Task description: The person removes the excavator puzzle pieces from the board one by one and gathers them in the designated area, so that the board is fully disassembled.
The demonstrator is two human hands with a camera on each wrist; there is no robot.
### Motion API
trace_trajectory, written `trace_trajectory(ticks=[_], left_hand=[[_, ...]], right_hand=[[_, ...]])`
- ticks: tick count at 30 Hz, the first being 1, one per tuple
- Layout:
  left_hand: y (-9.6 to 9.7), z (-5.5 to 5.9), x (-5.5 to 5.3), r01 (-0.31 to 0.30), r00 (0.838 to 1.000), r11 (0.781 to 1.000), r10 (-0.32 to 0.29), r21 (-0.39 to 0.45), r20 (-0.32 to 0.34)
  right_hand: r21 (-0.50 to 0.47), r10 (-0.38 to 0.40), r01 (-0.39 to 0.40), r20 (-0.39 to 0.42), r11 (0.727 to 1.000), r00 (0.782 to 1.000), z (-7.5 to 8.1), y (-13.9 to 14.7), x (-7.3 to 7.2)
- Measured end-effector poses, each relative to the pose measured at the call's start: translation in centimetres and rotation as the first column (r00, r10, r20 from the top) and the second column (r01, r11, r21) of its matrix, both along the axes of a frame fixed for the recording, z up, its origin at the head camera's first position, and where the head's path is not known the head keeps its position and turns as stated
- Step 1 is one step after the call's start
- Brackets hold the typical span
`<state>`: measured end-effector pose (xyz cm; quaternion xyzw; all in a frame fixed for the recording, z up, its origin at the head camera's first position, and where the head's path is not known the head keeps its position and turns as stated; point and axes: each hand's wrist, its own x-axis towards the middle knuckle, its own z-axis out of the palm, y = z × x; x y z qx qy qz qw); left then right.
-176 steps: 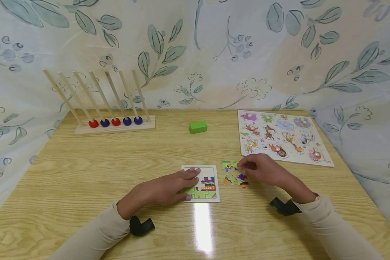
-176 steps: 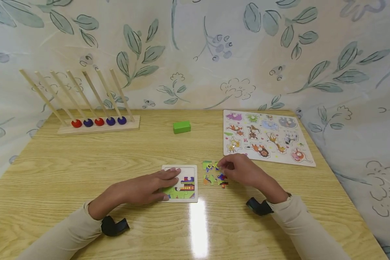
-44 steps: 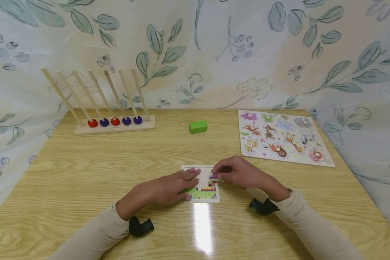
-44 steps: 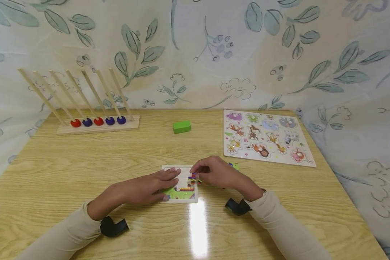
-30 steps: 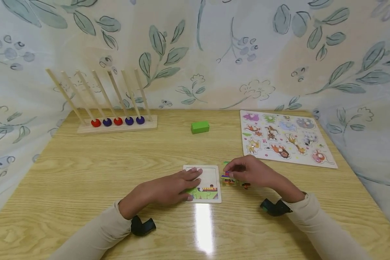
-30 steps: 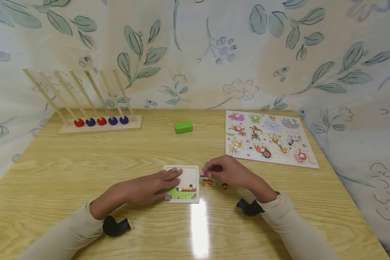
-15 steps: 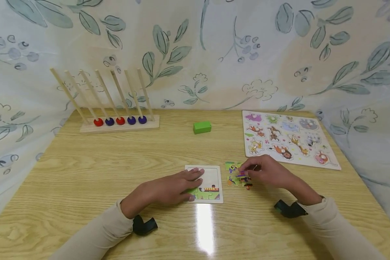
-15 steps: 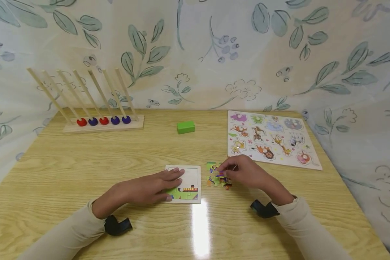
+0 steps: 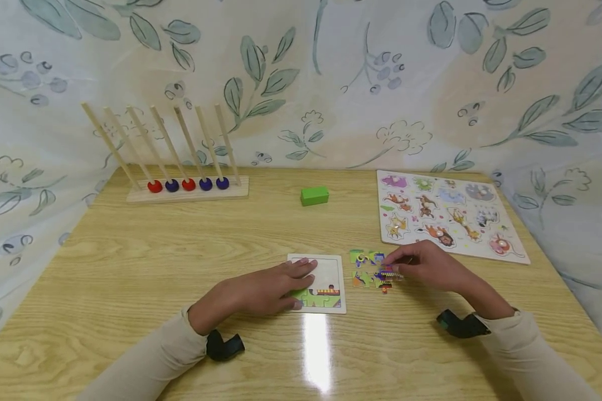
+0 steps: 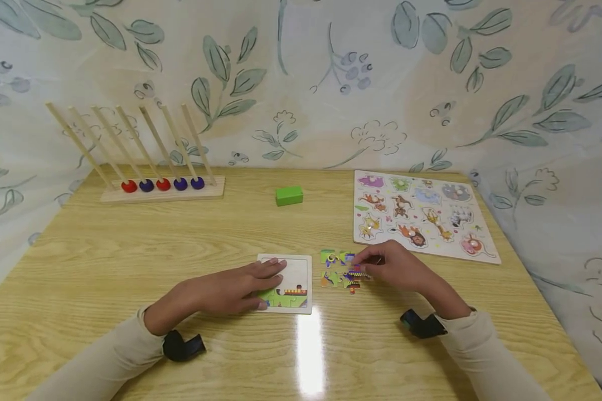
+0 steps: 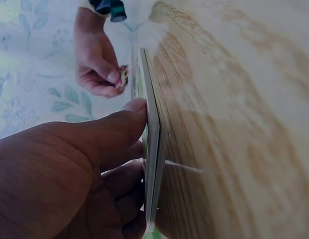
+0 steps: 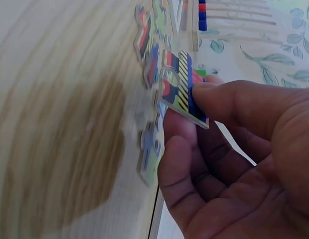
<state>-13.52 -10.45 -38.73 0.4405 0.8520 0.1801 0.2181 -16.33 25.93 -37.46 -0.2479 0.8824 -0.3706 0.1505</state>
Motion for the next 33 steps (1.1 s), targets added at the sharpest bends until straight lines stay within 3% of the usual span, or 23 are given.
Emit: trace_trajectory(ticks=[16,33], left_hand=[[0.1,0.0,-0.1,0.017,1.0,1.0,-0.017,-0.002,-0.012],[0.2,0.0,-0.1,0.007,1.0,1.0,-0.007,0.008,-0.004]], right_hand=[[-0.012,-0.004,0.006,0.092,1.0,0.996,-0.1,2.1,0.1],[0.01,0.031,-0.031,-0.018,0.999,0.999,-0.7,2.1,0.3]])
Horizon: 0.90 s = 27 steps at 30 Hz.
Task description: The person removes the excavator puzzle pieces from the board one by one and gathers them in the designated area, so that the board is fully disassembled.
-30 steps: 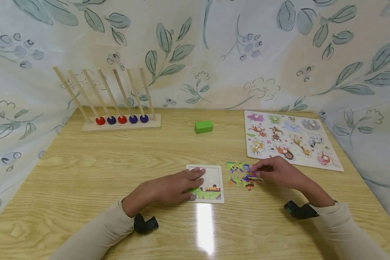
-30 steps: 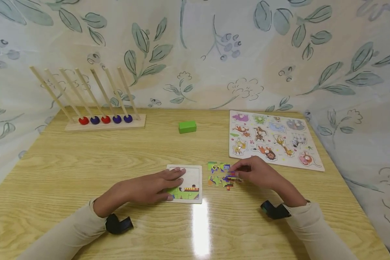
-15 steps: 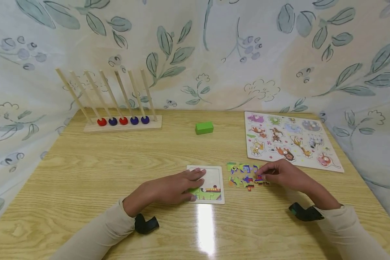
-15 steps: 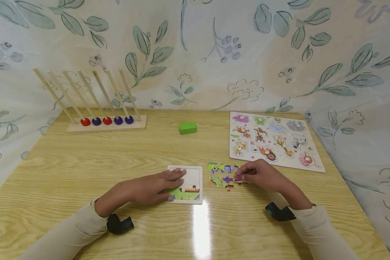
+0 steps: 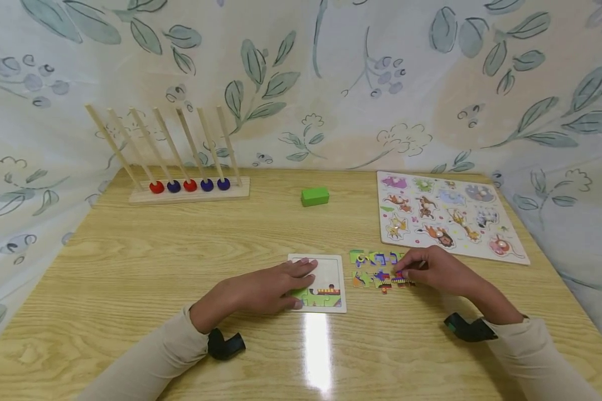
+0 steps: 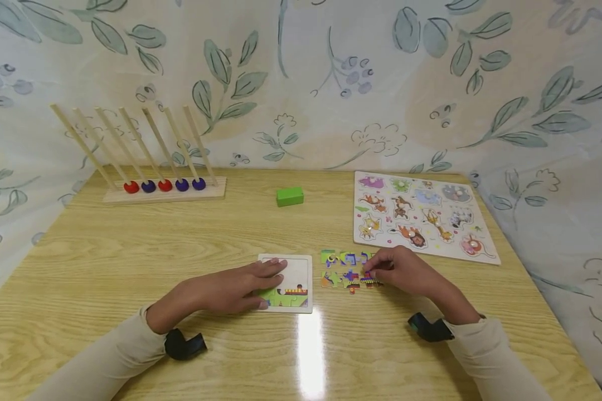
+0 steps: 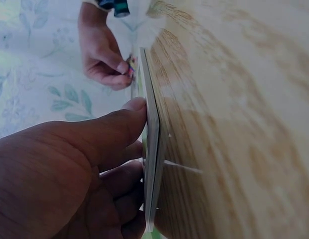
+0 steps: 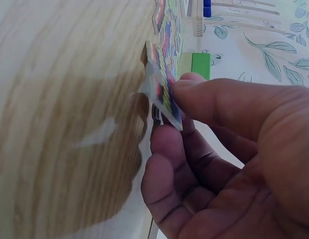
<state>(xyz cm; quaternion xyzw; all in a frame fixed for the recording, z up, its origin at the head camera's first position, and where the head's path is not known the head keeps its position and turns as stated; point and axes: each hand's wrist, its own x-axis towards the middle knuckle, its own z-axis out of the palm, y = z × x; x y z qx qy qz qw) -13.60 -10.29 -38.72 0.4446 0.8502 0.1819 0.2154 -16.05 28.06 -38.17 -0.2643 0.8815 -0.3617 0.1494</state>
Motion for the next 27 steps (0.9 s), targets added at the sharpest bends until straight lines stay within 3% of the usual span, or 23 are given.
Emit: trace_trajectory(ticks=[13,21,27], left_hand=[[0.3,-0.3,0.0,-0.037,0.999,0.999,0.037,0.032,-0.005],[0.2,0.2,0.1,-0.052,0.997,0.997,0.055,0.051,-0.056],[-0.2,0.5,-0.1,-0.083,0.996,0.996,0.084,0.015,-0.036]], right_hand=[[0.045,-0.036,0.04,-0.079,0.998,0.996,0.4,-0.8,0.2],[0.001,0.025,-0.025,-0.067,1.0,0.997,0.9,-3.8,0.2],[-0.025,0.089,-0.091,-0.051,0.996,0.995,0.9,-5.7,0.3]])
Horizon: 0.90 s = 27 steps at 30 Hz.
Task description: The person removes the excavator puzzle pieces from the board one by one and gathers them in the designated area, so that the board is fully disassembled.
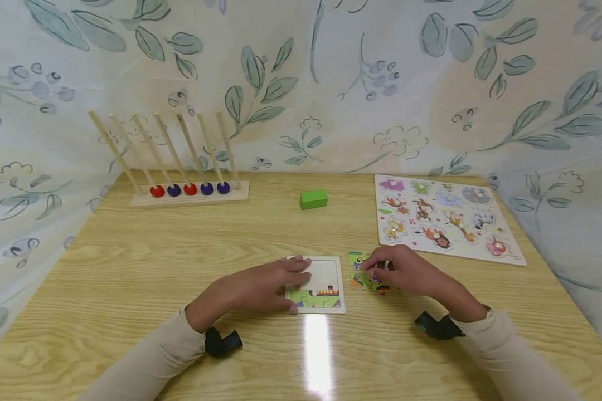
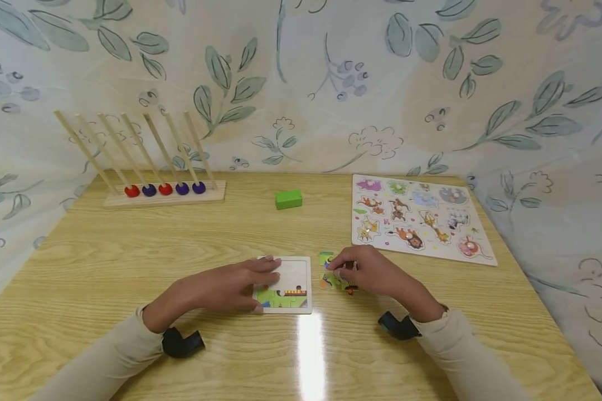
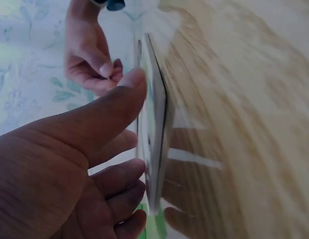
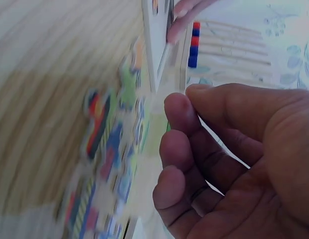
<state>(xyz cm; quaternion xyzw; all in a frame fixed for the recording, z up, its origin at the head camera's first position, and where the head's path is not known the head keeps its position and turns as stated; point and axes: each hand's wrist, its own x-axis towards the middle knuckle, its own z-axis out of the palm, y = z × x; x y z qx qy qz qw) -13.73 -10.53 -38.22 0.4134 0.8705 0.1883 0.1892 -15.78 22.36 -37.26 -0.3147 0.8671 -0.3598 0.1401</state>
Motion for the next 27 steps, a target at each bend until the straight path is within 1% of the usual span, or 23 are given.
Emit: trace_trajectory(ticks=[2,5,9,15,20,24,27], left_hand=[[-0.1,0.0,-0.1,0.006,1.0,1.0,-0.006,-0.016,-0.008],[-0.2,-0.1,-0.2,0.01,1.0,1.0,-0.011,-0.025,-0.026],[-0.4,0.0,-0.3,-0.003,1.0,1.0,0.002,-0.03,-0.019],[-0.4,0.0,-0.2,-0.008,1.0,0.999,0.008,-0.039,0.006],[-0.2,0.0,-0.2,-0.015,1.0,0.998,0.015,-0.053,0.012],[-0.2,-0.1,-0.1,-0.016,1.0,0.999,0.016,-0.052,0.007],[-0.3,-0.1,0.0,-0.016,1.0,0.999,0.016,-0.045,0.007]], right_hand=[[0.002,0.021,-0.021,0.004,1.0,1.0,-0.1,-0.6,0.0],[-0.007,0.043,-0.043,0.042,0.999,0.998,-0.3,-1.4,0.2],[-0.013,0.059,-0.058,0.075,0.998,0.995,-0.5,-2.4,0.5],[-0.006,0.114,-0.114,0.084,0.993,0.99,-0.6,-4.0,0.8],[-0.018,0.162,-0.161,0.062,0.987,0.985,-0.7,-5.3,0.8],[-0.028,0.177,-0.176,0.054,0.984,0.983,-0.7,-6.1,0.9],[-0.045,0.18,-0.177,0.068,0.983,0.981,-0.6,-6.7,1.0]])
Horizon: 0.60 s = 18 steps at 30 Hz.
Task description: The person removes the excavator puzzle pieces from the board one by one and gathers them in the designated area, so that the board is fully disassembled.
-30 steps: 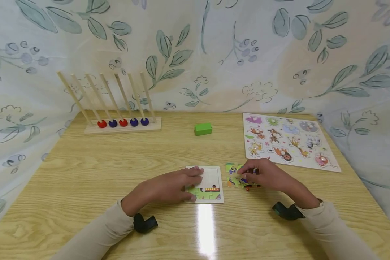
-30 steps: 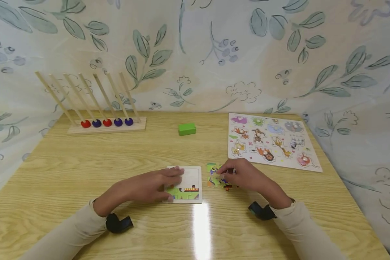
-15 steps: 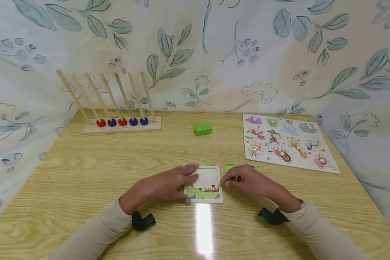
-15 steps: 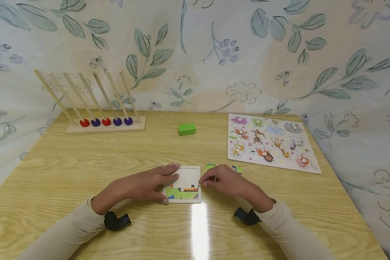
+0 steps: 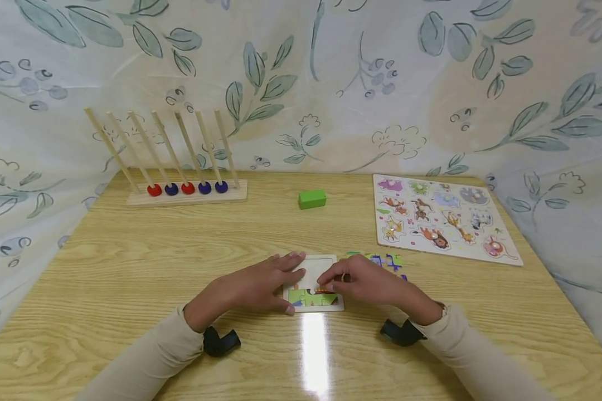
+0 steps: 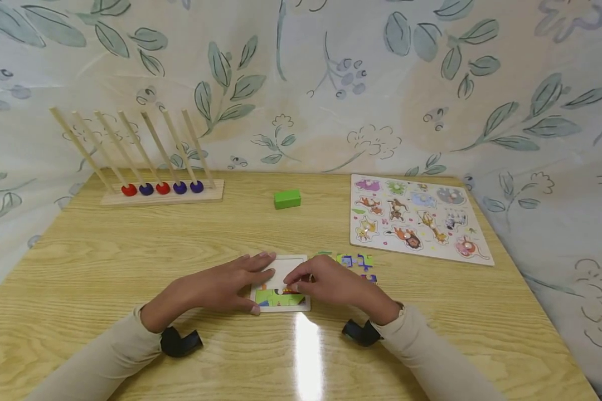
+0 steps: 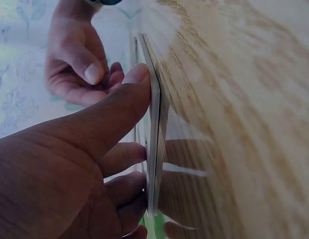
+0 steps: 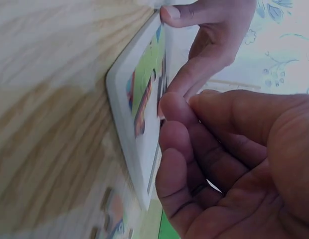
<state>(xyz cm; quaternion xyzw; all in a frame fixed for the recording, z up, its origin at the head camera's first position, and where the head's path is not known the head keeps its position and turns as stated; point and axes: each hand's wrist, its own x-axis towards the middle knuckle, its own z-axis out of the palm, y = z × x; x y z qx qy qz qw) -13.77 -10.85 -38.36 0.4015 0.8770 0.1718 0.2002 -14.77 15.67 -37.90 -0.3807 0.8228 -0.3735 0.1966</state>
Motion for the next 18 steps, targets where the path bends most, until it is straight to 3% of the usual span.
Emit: trace_trajectory(ticks=[18], left_hand=[[-0.7,0.2,-0.4,0.047,0.996,0.999,-0.048,0.013,0.076]], right_hand=[[-0.041,0.003,-0.001,0.034,0.999,0.999,-0.4,-2.3,0.3]])
